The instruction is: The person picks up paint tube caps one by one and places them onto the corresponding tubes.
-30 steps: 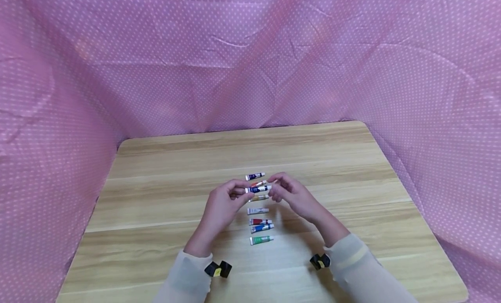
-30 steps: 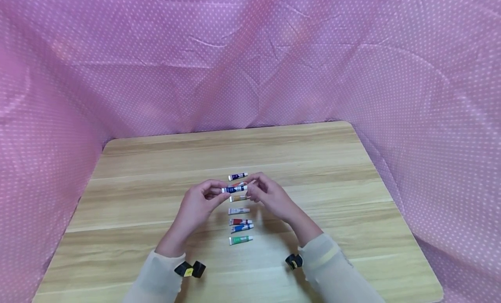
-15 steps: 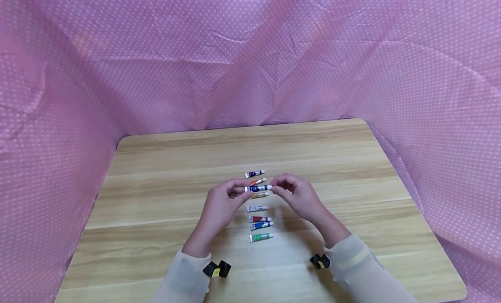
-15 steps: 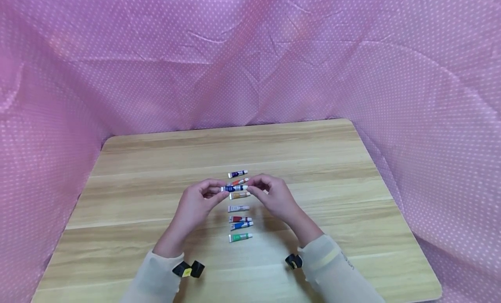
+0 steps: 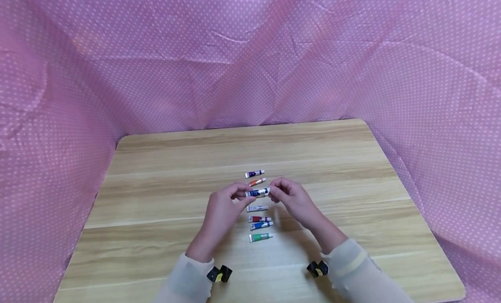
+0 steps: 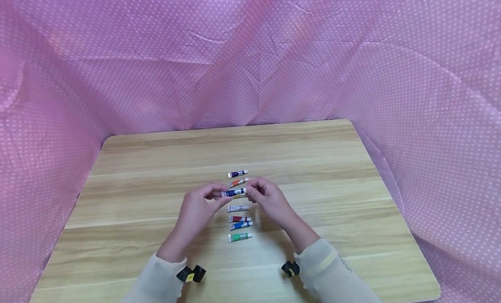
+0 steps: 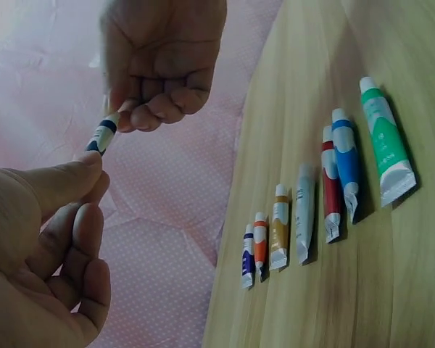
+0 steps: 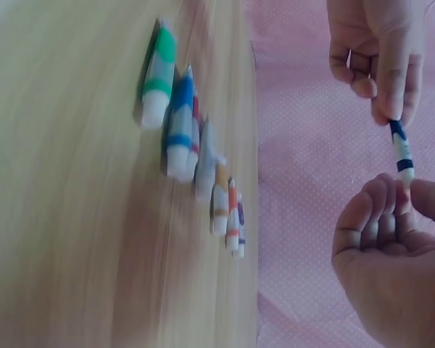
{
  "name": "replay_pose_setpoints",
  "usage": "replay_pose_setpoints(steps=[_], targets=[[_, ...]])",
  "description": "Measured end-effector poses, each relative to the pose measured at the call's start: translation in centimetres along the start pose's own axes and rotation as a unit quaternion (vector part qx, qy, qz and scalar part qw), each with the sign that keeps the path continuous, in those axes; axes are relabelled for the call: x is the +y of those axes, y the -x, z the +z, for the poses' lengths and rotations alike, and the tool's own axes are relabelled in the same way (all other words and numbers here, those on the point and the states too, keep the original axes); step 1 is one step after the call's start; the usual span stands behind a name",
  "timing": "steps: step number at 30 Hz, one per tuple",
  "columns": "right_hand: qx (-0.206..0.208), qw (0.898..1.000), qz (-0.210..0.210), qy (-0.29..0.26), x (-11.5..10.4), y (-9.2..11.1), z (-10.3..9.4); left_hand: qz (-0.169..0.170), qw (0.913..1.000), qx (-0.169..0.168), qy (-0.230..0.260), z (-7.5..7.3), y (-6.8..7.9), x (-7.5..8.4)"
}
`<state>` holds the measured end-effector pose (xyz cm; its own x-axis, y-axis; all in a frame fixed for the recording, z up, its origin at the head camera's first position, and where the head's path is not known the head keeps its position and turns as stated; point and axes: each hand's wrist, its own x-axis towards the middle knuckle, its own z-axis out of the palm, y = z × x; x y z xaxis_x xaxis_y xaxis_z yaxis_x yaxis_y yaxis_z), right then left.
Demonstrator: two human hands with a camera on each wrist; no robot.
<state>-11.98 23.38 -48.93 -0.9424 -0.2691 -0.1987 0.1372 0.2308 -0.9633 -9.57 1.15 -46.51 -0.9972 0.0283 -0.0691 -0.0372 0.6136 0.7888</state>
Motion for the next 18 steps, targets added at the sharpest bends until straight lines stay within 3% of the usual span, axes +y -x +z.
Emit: replay_pose_setpoints(steps=[5, 10, 14, 18], targets=[[-0.002, 1.0, -0.003, 0.008, 0.1, 0.3, 0.3, 0.045, 0.9949, 0.004, -0.09, 0.2, 0.4, 0.3], [-0.016, 0.998, -0.027, 0.053, 0.2, 0.6, 0.0, 0.085, 0.9774, 0.002, -0.194, 0.5, 0.6, 0.3], [-0.016, 0.995, -0.041, 0.084, 0.5, 1.1, -0.6, 0.087, 0.9728, -0.009, -0.214, 0.6, 1.6, -0.1], [0.007, 0.995, -0.05, 0.083, 0.9, 1.6, -1.6, 0.091, 0.972, -0.045, -0.212, 1.2, 3.0, -0.9]])
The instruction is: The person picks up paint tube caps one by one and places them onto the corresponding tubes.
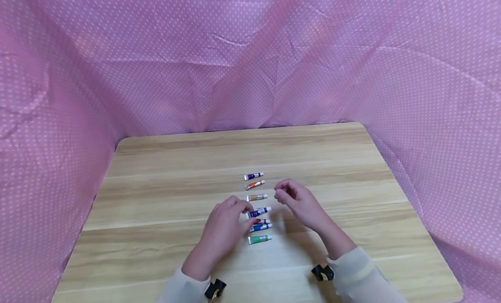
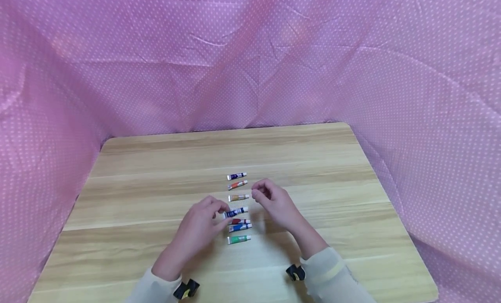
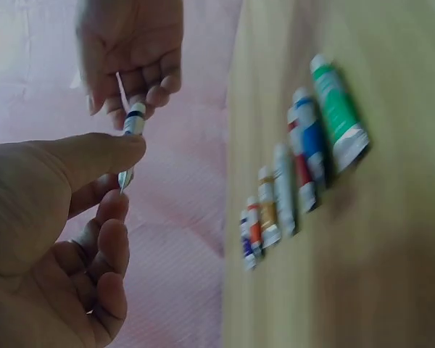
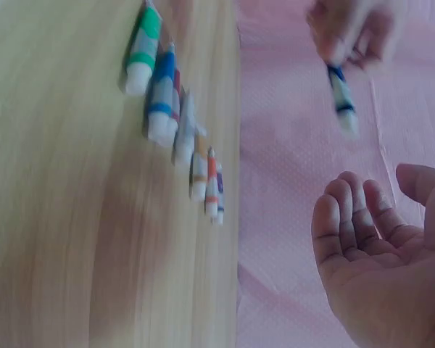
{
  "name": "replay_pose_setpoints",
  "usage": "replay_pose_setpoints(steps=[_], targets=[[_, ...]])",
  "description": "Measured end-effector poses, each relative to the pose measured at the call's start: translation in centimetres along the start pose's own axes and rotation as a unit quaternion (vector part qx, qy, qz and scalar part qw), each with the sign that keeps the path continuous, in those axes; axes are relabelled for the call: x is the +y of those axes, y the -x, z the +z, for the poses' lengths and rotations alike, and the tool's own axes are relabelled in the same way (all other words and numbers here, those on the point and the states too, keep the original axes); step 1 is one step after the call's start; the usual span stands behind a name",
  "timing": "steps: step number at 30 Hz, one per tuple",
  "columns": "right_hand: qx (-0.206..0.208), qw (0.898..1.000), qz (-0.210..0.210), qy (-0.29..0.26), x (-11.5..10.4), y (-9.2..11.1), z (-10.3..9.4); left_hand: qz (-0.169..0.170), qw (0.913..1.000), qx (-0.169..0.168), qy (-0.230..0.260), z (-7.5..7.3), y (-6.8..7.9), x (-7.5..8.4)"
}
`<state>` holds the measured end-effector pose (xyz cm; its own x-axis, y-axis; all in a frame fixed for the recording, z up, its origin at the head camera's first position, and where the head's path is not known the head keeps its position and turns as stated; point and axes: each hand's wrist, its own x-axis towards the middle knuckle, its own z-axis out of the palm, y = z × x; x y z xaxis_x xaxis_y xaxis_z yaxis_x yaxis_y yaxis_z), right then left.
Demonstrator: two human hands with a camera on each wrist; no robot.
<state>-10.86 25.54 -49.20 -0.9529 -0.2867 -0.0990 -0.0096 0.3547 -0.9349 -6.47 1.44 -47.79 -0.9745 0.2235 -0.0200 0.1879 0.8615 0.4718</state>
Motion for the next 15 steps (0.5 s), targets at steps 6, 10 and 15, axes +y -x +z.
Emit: replay_pose_setpoints(steps=[6, 10, 15], targets=[[0.023, 1.0, 0.012, -0.016, 0.7, 0.5, -1.1, 0.031, 0.9978, -0.044, 0.04, 2.6, 1.8, -0.9], [0.029, 0.999, 0.02, -0.02, 1.0, 0.6, -1.5, 0.03, 0.9962, -0.059, 0.058, 4.0, 2.4, -1.6], [0.031, 0.999, 0.021, -0.027, 1.4, 0.7, -1.6, 0.035, 0.9959, -0.072, 0.043, 5.2, 3.0, -2.4]])
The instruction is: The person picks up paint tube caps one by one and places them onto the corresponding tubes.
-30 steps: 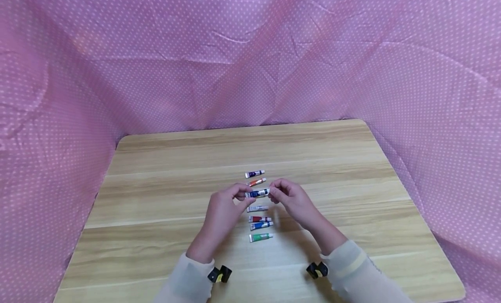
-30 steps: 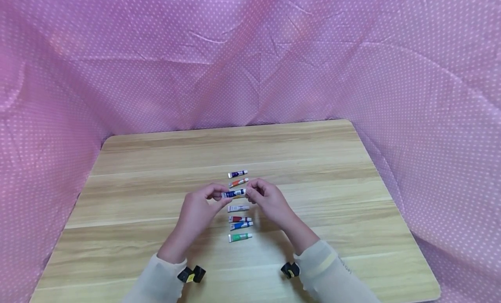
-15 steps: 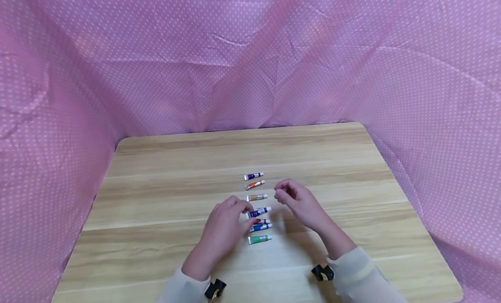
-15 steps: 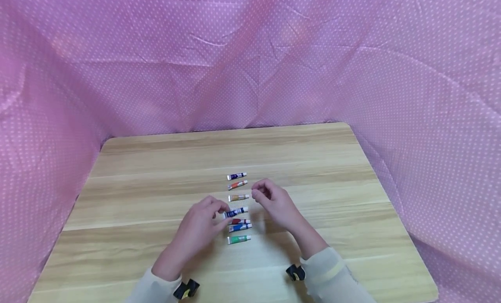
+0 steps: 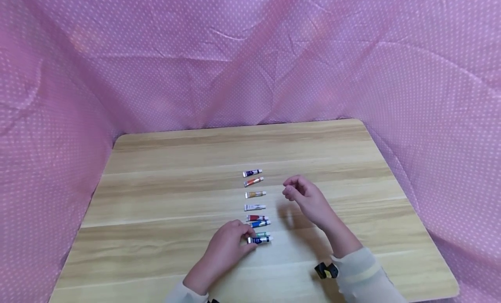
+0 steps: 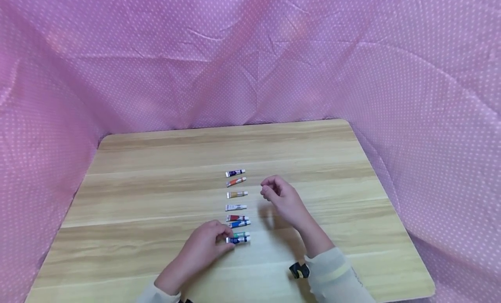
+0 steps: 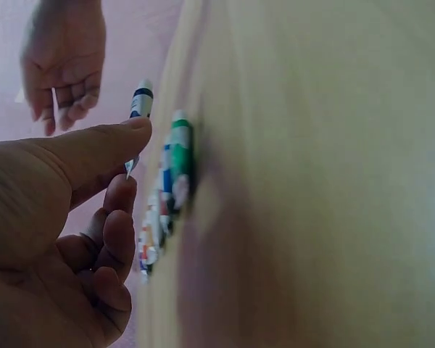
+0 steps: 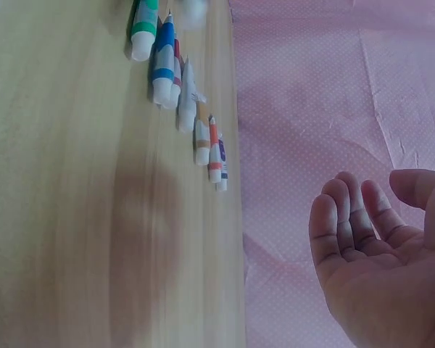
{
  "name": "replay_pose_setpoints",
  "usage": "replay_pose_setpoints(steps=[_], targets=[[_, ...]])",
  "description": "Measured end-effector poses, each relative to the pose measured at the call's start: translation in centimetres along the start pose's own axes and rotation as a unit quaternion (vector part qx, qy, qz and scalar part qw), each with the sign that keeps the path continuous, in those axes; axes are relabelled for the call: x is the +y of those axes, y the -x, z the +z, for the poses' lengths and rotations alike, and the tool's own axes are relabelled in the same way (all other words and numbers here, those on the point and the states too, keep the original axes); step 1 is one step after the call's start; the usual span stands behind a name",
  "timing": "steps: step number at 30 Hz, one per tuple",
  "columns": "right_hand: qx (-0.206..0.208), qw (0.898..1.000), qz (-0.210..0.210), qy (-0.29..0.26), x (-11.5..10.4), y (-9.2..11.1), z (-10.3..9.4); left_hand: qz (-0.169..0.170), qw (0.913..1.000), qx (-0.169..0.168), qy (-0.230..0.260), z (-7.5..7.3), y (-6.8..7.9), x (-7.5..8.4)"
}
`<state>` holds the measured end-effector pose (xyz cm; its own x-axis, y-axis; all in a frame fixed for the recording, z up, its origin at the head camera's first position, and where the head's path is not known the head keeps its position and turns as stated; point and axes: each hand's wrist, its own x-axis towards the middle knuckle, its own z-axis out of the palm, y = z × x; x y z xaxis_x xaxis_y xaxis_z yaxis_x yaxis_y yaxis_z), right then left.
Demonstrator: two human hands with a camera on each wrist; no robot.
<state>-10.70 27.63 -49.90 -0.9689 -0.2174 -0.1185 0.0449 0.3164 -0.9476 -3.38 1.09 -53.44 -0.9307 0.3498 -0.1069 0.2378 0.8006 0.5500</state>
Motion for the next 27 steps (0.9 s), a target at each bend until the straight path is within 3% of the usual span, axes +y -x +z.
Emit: replay_pose_setpoints(steps=[9, 18, 22, 27], targets=[[0.001, 1.0, 0.012, -0.01, 0.3, 0.2, 0.2, 0.016, 0.9976, -0.007, -0.067, 1.3, 0.8, -0.6], [-0.002, 1.0, 0.019, -0.009, 0.2, 0.4, 0.5, 0.009, 0.9964, 0.012, -0.083, 2.0, 1.1, -0.5], [-0.001, 1.0, 0.013, 0.02, 0.0, 0.3, 0.7, 0.01, 0.9969, 0.015, -0.077, 2.0, 1.2, -0.4], [0.02, 0.994, -0.018, 0.105, -0.7, 0.1, 0.5, -0.001, 0.9983, 0.018, -0.056, 0.9, 0.8, 0.0]])
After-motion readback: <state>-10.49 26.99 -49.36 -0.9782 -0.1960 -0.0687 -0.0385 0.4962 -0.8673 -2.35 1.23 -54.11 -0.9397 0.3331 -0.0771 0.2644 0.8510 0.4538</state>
